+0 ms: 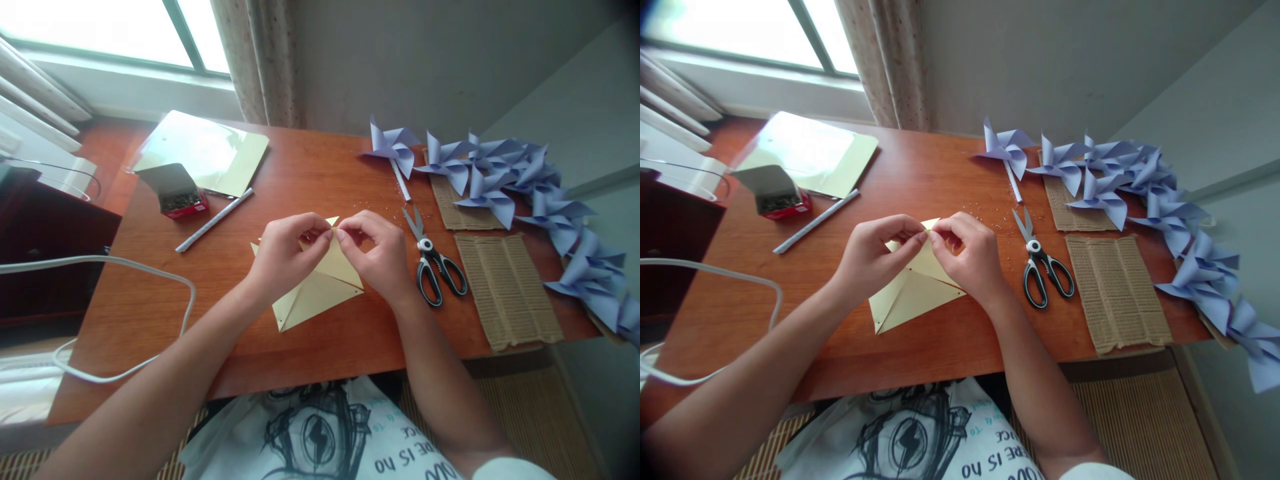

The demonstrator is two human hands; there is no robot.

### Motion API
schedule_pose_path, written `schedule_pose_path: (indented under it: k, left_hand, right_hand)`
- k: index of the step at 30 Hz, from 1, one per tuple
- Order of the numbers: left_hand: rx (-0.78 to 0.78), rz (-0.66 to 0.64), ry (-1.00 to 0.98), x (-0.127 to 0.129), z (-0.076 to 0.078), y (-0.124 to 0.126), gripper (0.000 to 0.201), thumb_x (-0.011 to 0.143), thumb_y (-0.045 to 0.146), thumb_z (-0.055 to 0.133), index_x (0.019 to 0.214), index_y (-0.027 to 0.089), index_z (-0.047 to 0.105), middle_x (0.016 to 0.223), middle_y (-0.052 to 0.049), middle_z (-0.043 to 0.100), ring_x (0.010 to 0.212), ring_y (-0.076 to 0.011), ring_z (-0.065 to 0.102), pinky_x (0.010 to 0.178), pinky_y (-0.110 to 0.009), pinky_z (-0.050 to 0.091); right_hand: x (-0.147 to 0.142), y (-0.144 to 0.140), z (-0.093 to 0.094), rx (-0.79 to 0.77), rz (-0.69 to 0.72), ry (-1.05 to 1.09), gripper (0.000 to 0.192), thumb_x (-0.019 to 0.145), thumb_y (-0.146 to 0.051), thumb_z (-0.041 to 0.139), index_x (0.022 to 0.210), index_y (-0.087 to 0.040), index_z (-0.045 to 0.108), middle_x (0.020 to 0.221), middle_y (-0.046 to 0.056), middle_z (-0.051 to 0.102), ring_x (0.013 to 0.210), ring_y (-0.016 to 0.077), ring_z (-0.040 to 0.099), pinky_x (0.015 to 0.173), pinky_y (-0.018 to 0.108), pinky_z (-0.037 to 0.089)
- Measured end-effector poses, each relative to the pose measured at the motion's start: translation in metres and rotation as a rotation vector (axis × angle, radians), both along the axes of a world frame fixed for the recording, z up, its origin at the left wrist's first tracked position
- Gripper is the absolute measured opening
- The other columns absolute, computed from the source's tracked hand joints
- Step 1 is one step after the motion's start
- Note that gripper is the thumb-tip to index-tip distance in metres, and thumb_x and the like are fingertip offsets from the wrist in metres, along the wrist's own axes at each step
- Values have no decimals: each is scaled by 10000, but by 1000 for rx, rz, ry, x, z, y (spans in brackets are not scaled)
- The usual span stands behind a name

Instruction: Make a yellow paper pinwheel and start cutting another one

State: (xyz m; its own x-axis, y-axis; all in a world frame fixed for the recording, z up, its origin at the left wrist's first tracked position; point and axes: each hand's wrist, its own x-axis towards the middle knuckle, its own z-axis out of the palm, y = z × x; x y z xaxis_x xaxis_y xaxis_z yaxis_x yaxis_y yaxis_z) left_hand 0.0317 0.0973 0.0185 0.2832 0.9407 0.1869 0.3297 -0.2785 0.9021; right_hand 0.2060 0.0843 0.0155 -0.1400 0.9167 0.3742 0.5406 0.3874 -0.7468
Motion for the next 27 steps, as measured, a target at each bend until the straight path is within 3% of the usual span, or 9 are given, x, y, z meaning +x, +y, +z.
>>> schedule_pose_path:
  k: [10, 27]
  left_hand:
    - [224, 42, 210, 1, -1, -3, 121, 879, 223, 581, 796, 193, 663, 751, -27, 697, 702, -157, 622, 659, -267, 453]
    - [210, 81, 253, -1, 0, -2, 138, 861, 220, 591, 757, 190, 677, 706, -17, 678, 667, -154, 599, 647, -268, 446]
  right_hand:
    - [-2, -1, 0, 161, -22, -131, 139, 911, -179, 587, 796, -246, 623, 761, 17, 643, 724, 181, 576, 703, 334, 478]
    - [-1, -1, -8, 291, 17, -274, 144, 947, -185, 568, 900, -263, 680, 853, 60, 700, 819, 229, 603, 781, 376, 496]
